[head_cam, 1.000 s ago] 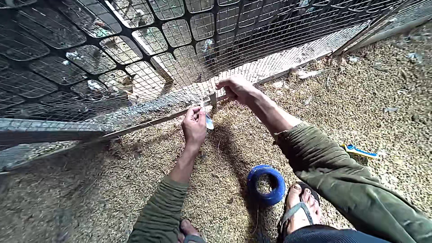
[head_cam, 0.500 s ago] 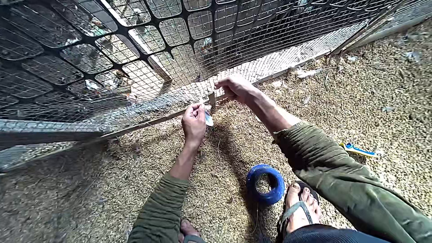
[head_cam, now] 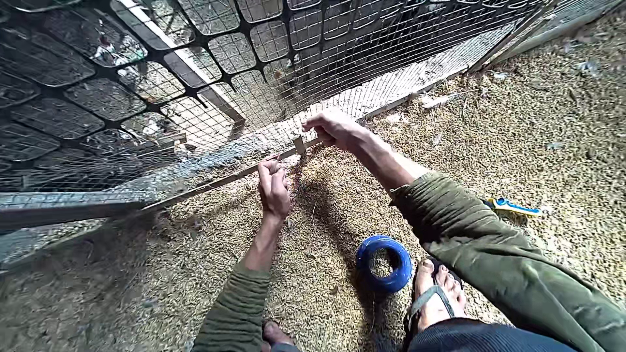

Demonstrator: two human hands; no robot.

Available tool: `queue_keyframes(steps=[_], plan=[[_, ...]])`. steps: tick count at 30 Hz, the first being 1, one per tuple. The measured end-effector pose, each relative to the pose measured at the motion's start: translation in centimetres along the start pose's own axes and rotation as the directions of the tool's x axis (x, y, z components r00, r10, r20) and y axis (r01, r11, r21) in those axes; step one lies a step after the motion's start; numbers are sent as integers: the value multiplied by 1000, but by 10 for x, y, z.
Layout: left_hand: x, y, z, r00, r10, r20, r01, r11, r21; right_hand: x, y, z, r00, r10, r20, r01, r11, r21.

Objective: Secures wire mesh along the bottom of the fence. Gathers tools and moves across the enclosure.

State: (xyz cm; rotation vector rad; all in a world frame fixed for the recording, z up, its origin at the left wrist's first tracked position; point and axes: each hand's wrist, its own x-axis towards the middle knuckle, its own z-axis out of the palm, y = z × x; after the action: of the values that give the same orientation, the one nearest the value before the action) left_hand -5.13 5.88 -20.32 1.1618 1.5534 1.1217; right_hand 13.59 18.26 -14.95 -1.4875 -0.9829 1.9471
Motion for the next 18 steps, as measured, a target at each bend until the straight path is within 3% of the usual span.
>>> queue_keyframes(steps=[3,11,18], plan=[[9,5,-2,999,48,-1,-48,996,-71,1,2,0,1000,10,-16,-10,1000,10],[14,17,-5,995,94,25,-93,995,-42,-1,2,0,1000,5,-19,-5,1000,7],[23,28,-2,981,176,-80,-178,984,-22,0,1,0,1000,-2,-2,2,1000,-24]])
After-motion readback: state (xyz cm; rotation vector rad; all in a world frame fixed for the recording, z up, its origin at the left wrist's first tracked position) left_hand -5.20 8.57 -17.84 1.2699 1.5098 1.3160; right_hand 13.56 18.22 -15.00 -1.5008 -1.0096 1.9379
